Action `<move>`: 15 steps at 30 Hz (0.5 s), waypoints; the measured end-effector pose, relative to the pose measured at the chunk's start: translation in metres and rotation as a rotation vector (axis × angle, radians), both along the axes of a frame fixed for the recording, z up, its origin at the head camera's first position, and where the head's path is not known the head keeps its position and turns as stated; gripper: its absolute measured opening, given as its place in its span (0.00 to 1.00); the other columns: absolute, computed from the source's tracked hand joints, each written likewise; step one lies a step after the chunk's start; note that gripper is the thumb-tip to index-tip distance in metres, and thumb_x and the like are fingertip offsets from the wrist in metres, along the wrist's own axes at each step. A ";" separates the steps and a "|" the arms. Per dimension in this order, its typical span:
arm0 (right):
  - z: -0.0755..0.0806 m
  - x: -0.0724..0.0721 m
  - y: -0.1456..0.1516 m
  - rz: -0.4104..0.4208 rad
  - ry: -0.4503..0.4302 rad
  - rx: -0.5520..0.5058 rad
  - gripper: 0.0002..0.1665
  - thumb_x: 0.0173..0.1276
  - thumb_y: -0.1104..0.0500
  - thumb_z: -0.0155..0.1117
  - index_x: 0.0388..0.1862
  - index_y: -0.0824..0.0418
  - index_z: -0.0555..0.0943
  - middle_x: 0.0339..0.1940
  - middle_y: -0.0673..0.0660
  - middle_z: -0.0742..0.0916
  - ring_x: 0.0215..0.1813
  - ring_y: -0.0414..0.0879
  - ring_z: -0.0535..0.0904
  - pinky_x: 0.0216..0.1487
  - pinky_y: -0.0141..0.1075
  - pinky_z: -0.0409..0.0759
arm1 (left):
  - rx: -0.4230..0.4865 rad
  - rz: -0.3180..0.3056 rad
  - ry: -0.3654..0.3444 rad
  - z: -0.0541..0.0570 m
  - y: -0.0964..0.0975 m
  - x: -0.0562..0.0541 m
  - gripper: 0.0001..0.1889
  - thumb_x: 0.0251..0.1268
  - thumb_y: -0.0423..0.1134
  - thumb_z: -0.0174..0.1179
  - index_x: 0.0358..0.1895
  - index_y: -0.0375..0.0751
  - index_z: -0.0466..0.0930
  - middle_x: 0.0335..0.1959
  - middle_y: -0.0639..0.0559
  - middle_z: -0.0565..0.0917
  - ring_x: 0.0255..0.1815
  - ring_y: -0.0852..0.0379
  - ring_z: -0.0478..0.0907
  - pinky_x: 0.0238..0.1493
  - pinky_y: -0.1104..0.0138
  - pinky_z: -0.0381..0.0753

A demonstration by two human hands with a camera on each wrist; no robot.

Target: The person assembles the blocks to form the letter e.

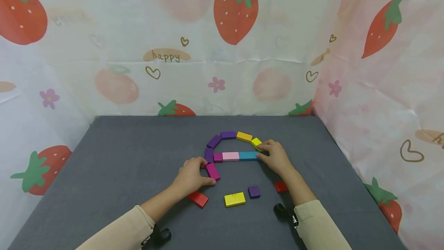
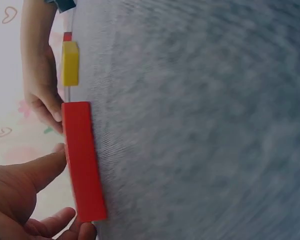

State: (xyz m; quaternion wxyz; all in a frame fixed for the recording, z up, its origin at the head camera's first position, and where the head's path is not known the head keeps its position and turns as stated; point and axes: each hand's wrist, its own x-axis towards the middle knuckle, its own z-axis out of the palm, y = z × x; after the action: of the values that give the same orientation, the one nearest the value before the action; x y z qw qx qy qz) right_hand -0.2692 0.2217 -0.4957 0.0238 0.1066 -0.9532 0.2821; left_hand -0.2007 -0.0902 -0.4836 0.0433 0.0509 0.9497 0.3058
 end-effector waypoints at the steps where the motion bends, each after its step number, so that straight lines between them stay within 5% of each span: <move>1: 0.000 0.000 0.000 0.001 0.001 0.001 0.23 0.71 0.56 0.71 0.62 0.62 0.84 0.58 0.60 0.83 0.61 0.58 0.75 0.62 0.54 0.76 | -0.004 -0.006 0.002 0.002 -0.001 0.000 0.33 0.51 0.52 0.80 0.58 0.41 0.80 0.53 0.46 0.81 0.58 0.46 0.74 0.63 0.45 0.72; 5: 0.000 0.000 0.000 0.010 0.004 -0.004 0.23 0.71 0.56 0.71 0.63 0.62 0.84 0.58 0.61 0.83 0.61 0.58 0.75 0.62 0.54 0.76 | -0.008 -0.053 0.046 0.012 -0.007 -0.005 0.26 0.58 0.49 0.76 0.55 0.41 0.82 0.52 0.45 0.81 0.56 0.46 0.75 0.60 0.46 0.73; 15: -0.002 -0.001 0.001 0.011 0.007 -0.003 0.23 0.71 0.56 0.71 0.63 0.62 0.84 0.58 0.61 0.83 0.61 0.58 0.75 0.62 0.54 0.76 | -0.051 -0.331 0.061 0.037 -0.014 -0.042 0.21 0.64 0.43 0.73 0.56 0.38 0.84 0.59 0.43 0.80 0.65 0.43 0.73 0.67 0.48 0.72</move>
State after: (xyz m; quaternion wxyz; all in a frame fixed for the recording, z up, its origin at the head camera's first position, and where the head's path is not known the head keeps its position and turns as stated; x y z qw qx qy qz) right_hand -0.2700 0.2227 -0.4978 0.0259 0.1129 -0.9520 0.2833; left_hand -0.2426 -0.1039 -0.4470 0.0656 0.2150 0.9367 0.2685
